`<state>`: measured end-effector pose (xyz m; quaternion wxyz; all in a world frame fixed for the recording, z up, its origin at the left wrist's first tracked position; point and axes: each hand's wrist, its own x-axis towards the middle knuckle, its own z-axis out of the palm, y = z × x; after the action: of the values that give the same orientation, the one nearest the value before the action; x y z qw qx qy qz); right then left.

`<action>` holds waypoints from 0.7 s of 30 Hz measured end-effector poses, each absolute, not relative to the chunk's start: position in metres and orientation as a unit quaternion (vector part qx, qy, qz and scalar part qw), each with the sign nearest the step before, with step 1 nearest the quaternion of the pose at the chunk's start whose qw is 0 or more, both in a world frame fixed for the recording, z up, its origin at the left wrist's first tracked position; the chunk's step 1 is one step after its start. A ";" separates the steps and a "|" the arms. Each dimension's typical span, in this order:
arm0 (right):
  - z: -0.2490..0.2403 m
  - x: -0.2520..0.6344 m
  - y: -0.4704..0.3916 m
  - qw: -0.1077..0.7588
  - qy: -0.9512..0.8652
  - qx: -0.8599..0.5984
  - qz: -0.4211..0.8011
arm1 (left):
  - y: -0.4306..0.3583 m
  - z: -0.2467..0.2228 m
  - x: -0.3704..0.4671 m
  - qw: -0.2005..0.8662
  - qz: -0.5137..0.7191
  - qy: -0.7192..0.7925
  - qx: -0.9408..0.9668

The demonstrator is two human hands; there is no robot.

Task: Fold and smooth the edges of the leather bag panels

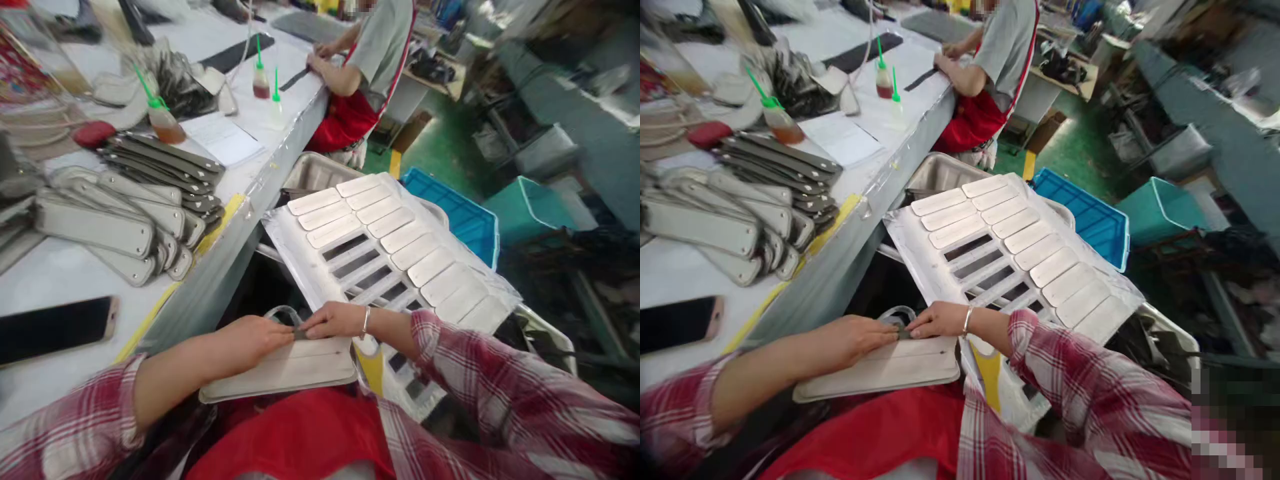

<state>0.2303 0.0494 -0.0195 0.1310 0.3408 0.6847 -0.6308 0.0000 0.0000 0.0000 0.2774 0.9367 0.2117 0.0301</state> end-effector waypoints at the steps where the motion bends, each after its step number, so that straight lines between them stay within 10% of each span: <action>1: -0.018 0.227 0.049 0.133 0.681 0.341 -0.634 | 0.001 0.000 -0.001 0.276 0.029 0.209 0.938; 21: -0.013 0.173 0.051 0.116 0.708 0.275 -0.640 | -0.006 0.003 -0.059 0.265 0.002 0.221 0.939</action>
<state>0.1726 0.0511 -0.0133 0.1162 0.2748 0.7078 -0.6403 -0.0590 -0.0058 0.0032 0.2649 0.9385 0.2214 0.0015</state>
